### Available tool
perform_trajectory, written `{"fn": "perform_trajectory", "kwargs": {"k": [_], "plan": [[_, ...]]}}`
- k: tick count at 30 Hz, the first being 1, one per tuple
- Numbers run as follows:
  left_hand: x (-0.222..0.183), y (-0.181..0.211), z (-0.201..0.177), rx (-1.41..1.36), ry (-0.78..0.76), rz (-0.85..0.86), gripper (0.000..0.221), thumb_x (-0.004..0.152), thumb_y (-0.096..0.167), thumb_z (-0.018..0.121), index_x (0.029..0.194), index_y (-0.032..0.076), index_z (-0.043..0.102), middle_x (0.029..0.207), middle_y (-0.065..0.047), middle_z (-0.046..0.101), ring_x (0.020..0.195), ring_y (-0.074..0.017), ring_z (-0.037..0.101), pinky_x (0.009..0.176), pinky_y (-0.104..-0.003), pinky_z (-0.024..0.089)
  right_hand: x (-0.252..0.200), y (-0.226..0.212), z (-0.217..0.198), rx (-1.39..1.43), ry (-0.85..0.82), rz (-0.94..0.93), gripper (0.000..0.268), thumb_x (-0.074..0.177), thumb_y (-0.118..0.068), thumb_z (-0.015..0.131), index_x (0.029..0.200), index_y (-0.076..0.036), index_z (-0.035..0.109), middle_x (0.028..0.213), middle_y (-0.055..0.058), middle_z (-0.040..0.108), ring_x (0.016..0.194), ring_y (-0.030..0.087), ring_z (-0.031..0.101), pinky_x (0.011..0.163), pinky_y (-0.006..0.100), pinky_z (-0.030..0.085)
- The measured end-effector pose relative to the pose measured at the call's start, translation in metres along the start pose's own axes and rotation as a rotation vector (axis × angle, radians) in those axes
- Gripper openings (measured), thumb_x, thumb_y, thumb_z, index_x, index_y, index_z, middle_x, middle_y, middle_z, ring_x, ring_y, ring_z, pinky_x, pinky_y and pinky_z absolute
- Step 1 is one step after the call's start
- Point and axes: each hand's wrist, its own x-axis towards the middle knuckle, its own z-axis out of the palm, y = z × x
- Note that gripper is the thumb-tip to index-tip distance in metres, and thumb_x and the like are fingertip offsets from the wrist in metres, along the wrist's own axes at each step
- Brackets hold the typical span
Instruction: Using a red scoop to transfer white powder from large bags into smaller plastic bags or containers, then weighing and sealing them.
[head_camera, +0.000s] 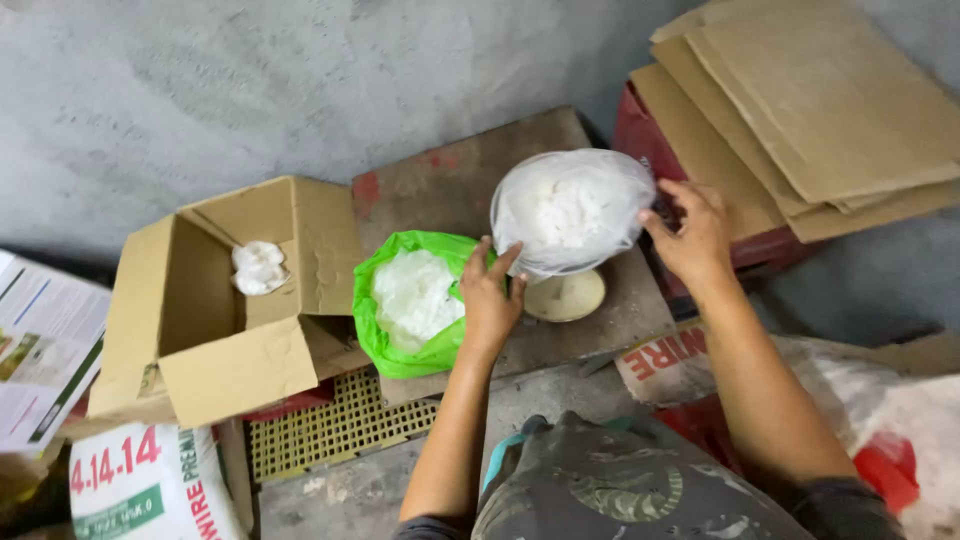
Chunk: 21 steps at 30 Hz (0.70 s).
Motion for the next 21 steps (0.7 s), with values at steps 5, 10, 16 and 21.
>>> {"fn": "perform_trajectory", "kwargs": {"k": [5, 10, 16, 21], "plan": [[0.007, 0.001, 0.005, -0.023, 0.010, -0.058, 0.050, 0.082, 0.016, 0.080, 0.131, 0.010, 0.068, 0.138, -0.022, 0.063, 0.130, -0.0416, 0.056, 0.108, -0.052, 0.041, 0.009, -0.025, 0.010, -0.162, -0.036, -0.182, 0.037, 0.083, -0.022, 0.089, 0.115, -0.010, 0.077, 0.142, 0.017, 0.057, 0.134, 0.038, 0.053, 0.114, 0.049, 0.043], [0.015, 0.021, 0.005, -0.086, 0.114, -0.126, 0.045, 0.086, 0.016, 0.079, 0.129, 0.005, 0.069, 0.130, -0.023, 0.067, 0.128, -0.0407, 0.060, 0.108, -0.049, 0.046, 0.032, -0.022, 0.019, -0.548, -0.217, -0.410, 0.033, 0.059, -0.030, 0.093, 0.087, -0.015, 0.083, 0.143, 0.020, 0.058, 0.138, 0.042, 0.043, 0.107, 0.056, 0.034], [0.038, 0.069, -0.019, -0.366, 0.212, -0.227, 0.039, 0.092, 0.009, 0.074, 0.130, 0.005, 0.068, 0.133, -0.019, 0.069, 0.125, -0.0338, 0.066, 0.109, -0.041, 0.050, 0.060, -0.015, 0.003, -0.192, -0.208, -0.346, 0.009, 0.081, -0.014, 0.084, 0.088, -0.015, 0.080, 0.140, 0.013, 0.067, 0.142, 0.035, 0.051, 0.116, 0.050, 0.036], [0.059, 0.108, -0.031, -0.492, 0.191, -0.162, 0.042, 0.093, 0.008, 0.072, 0.134, 0.003, 0.066, 0.137, -0.018, 0.066, 0.129, -0.0309, 0.063, 0.113, -0.039, 0.046, 0.076, -0.068, -0.019, 0.176, -0.136, -0.321, 0.010, 0.090, -0.008, 0.082, 0.097, -0.008, 0.076, 0.136, 0.013, 0.067, 0.135, 0.032, 0.059, 0.113, 0.042, 0.047]]}}
